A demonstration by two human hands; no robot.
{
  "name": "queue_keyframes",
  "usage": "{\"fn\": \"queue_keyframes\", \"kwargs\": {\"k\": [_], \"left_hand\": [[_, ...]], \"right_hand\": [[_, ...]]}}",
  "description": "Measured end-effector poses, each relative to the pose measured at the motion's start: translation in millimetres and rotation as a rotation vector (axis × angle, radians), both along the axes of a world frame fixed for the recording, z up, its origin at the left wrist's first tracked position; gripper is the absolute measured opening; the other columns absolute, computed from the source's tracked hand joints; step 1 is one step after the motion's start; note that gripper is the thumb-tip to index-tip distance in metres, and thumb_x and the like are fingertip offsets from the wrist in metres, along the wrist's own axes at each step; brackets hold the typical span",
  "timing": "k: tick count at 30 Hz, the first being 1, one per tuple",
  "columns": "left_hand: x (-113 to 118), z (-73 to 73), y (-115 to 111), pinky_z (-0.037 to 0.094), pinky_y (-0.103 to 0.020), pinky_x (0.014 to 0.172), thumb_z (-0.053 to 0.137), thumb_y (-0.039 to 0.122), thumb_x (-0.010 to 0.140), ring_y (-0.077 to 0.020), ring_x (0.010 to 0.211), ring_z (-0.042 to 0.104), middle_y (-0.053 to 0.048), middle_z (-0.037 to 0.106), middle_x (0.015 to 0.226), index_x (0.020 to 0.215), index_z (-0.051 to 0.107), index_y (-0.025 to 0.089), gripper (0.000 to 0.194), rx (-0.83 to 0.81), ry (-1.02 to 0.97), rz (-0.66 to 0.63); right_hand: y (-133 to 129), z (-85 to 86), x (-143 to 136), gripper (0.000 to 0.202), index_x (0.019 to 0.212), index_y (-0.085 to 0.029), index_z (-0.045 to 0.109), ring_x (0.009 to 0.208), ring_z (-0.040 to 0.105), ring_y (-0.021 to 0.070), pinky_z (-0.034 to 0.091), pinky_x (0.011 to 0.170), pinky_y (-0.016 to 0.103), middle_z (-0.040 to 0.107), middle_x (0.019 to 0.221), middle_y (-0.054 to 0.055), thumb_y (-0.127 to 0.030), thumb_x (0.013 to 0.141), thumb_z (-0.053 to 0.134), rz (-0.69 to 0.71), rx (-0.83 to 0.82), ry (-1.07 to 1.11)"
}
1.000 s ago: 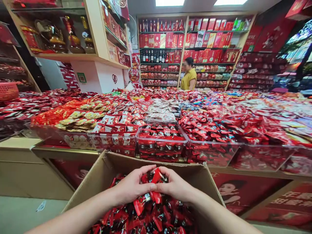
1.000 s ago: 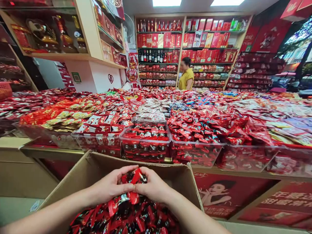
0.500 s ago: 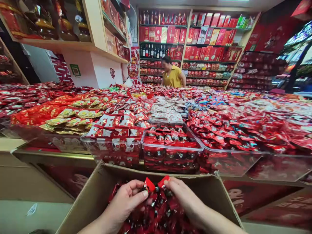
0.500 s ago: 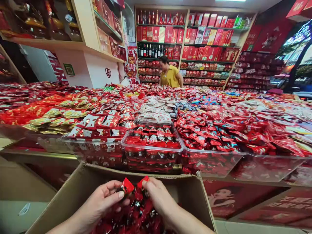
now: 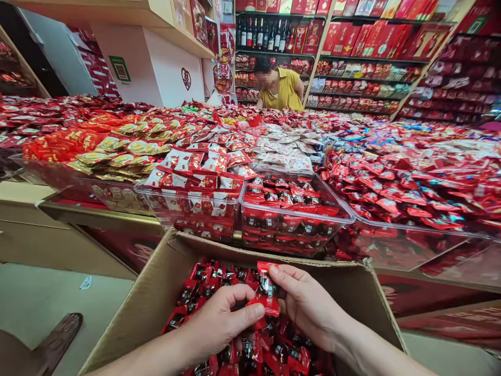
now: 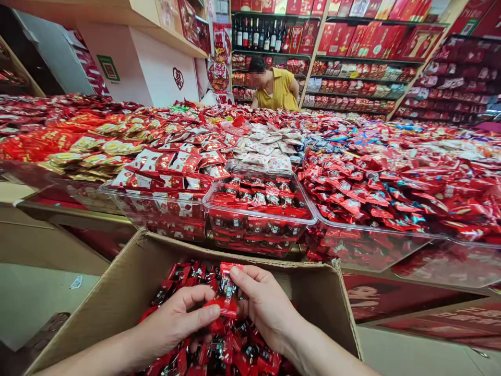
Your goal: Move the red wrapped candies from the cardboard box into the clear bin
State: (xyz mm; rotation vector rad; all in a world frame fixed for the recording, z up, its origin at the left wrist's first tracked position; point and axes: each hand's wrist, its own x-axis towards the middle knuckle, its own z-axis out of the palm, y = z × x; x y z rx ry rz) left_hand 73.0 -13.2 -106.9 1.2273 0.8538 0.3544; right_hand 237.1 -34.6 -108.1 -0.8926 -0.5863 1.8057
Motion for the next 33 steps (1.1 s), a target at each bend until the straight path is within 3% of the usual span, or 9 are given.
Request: {"fn": "queue_keyframes", "kwargs": {"k": [4,9,11,14,16,20,24,27,33], "left_hand": [[-3.3,6.0,1.6,0.034,-0.015,0.041,0.059,0.041,0.072,-0.0101,0.055,0.053,0.002,0.055,0.066,0.074,0.052,0.017,0.025,-0.079,-0.040,0.058],[-6.4,11.3,1.4,0.033,-0.016,0.039,0.044,0.051,0.078,-0.0139,0.055,0.060,-0.006,0.063,0.077,0.096,0.052,0.017,0.039,-0.488,-0.258,0.116],[-5.7,13.6,2.3,0.032,-0.015,0.039,0.047,0.053,0.076,-0.0119,0.051,0.059,-0.007,0.063,0.078,0.097,0.053,0.016,0.043,-0.565,-0.292,0.191],[-4.7,18.5,6.7,0.031,-0.016,0.038,0.058,0.041,0.073,-0.0111,0.051,0.056,-0.005,0.063,0.076,0.104,0.049,0.017,0.041,-0.484,-0.286,0.306],[-5.3,20.6,9.9,0.031,-0.015,0.039,0.064,0.031,0.070,-0.0099,0.050,0.054,-0.002,0.061,0.071,0.106,0.047,0.017,0.043,-0.394,-0.266,0.344],[-7.6,18.0,12.0,0.032,-0.015,0.040,0.068,0.028,0.065,-0.0070,0.047,0.050,0.001,0.059,0.069,0.105,0.047,0.018,0.046,-0.173,-0.183,0.377],[-8.6,15.7,10.7,0.033,-0.015,0.040,0.071,0.034,0.061,-0.0070,0.046,0.049,0.002,0.058,0.063,0.105,0.047,0.019,0.053,0.031,-0.163,0.377],[-10.3,20.7,11.6,0.031,-0.014,0.039,0.064,0.044,0.067,-0.0065,0.043,0.046,0.001,0.058,0.054,0.106,0.047,0.018,0.050,-0.006,-0.287,0.348],[-15.2,24.9,17.2,0.033,-0.016,0.040,0.067,0.042,0.064,-0.0084,0.050,0.053,-0.006,0.063,0.084,0.096,0.052,0.018,0.042,-0.012,-0.361,0.388]], "right_hand": [[-1.0,4.2,2.8,0.016,0.079,-0.015,0.065,0.056,0.048,0.0072,0.039,0.052,0.019,0.059,0.066,0.001,-0.028,0.072,0.062,-0.038,0.036,-0.103],[0.8,8.0,3.2,0.017,0.076,-0.018,0.066,0.051,0.047,0.0078,0.038,0.048,0.020,0.059,0.064,0.000,-0.029,0.063,0.069,-0.081,0.155,-0.263],[0.8,10.4,4.4,0.013,0.075,-0.021,0.067,0.059,0.053,0.0120,0.043,0.055,0.024,0.060,0.070,0.002,-0.028,0.064,0.068,-0.110,0.300,-0.403],[-1.2,15.8,8.7,0.012,0.081,-0.025,0.068,0.076,0.055,0.0157,0.044,0.070,0.029,0.058,0.083,0.005,-0.022,0.070,0.062,-0.109,0.630,-0.627],[-3.3,18.1,10.7,0.020,0.090,-0.027,0.066,0.072,0.055,0.0130,0.044,0.069,0.029,0.053,0.093,0.006,-0.021,0.072,0.059,0.018,0.740,-0.646],[-4.8,9.6,4.9,0.019,0.087,-0.025,0.063,0.071,0.055,0.0106,0.044,0.065,0.027,0.044,0.106,0.005,-0.025,0.068,0.064,0.161,0.625,-0.420],[-1.7,-1.7,-4.9,0.021,0.067,-0.017,0.051,0.055,0.051,0.0069,0.040,0.052,0.020,0.052,0.070,-0.001,-0.028,0.064,0.068,0.082,0.383,-0.321],[2.4,20.6,3.0,0.024,0.065,-0.016,0.049,0.049,0.047,0.0063,0.036,0.046,0.017,0.051,0.057,-0.004,-0.031,0.062,0.068,0.044,0.355,-0.436],[46.4,113.5,43.5,0.017,0.073,-0.015,0.059,0.055,0.050,0.0084,0.039,0.049,0.018,0.060,0.065,0.001,-0.028,0.064,0.066,-0.332,0.504,-0.850]]}}
